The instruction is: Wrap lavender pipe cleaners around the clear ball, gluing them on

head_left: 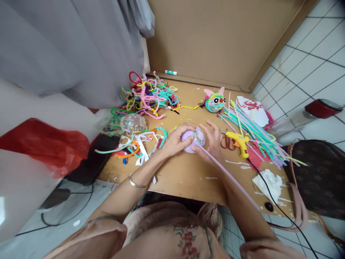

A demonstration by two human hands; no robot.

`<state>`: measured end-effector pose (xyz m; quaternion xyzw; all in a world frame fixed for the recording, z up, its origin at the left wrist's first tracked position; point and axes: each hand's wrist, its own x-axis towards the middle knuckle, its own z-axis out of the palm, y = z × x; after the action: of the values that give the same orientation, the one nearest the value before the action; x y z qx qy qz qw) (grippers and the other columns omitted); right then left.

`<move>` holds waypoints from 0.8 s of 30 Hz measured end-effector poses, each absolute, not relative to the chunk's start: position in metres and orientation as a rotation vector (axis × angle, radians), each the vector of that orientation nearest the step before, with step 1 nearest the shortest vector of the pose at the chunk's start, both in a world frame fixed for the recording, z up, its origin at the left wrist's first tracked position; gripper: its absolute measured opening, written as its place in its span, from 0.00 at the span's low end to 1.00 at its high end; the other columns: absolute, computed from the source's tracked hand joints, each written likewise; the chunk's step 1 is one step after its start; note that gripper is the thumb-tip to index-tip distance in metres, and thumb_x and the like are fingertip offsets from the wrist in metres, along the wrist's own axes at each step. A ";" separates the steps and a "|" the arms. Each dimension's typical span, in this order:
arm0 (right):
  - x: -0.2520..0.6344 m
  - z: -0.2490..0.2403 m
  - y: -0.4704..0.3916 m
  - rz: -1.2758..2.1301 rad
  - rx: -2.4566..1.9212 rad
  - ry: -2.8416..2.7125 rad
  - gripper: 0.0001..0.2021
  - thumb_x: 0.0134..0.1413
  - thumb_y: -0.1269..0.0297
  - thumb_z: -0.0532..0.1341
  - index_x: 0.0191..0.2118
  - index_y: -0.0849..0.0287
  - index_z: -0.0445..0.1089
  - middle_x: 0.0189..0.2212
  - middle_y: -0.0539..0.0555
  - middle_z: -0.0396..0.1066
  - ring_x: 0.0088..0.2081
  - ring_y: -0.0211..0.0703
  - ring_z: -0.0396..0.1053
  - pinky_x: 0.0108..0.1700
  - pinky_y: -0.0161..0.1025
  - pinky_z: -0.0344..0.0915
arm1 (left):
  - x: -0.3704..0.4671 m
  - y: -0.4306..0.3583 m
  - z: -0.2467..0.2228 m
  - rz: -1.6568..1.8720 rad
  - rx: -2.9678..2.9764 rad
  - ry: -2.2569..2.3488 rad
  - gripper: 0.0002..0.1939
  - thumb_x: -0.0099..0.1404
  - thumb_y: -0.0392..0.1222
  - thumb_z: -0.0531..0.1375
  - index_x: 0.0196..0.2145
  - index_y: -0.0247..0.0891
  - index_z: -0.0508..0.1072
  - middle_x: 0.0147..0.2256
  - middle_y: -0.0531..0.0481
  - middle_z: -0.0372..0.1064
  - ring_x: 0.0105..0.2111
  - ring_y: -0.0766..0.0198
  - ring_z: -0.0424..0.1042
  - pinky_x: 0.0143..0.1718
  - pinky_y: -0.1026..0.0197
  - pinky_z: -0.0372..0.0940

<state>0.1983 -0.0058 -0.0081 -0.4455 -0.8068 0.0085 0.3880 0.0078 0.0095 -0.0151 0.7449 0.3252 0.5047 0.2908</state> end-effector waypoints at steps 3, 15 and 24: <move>0.195 -0.008 -0.006 0.007 -1.143 -2.043 0.32 0.57 0.42 0.56 0.63 0.52 0.59 0.64 0.63 0.54 0.65 0.62 0.55 0.63 0.59 0.54 | 0.008 0.009 -0.015 1.318 1.974 0.923 0.14 0.67 0.44 0.59 0.49 0.38 0.70 0.51 0.41 0.73 0.52 0.56 0.73 0.57 0.51 0.66; 0.184 -0.010 -0.006 -0.053 -1.126 -2.062 0.27 0.67 0.43 0.40 0.54 0.52 0.66 0.64 0.61 0.56 0.65 0.58 0.55 0.61 0.58 0.54 | 0.008 0.010 -0.017 1.346 1.986 0.975 0.19 0.66 0.45 0.60 0.52 0.39 0.65 0.52 0.42 0.71 0.52 0.57 0.72 0.56 0.53 0.66; 0.185 -0.009 -0.007 -0.006 -1.060 -2.075 0.29 0.67 0.41 0.40 0.50 0.53 0.71 0.62 0.60 0.57 0.63 0.55 0.57 0.61 0.56 0.56 | 0.008 0.009 -0.016 1.336 1.983 0.977 0.18 0.66 0.45 0.60 0.52 0.39 0.66 0.51 0.43 0.72 0.50 0.58 0.73 0.54 0.55 0.66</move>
<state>0.1852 -0.0071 -0.0085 -0.4179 -0.8183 -0.0023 0.3947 0.0085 0.0094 -0.0157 0.7381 0.3635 0.4970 0.2756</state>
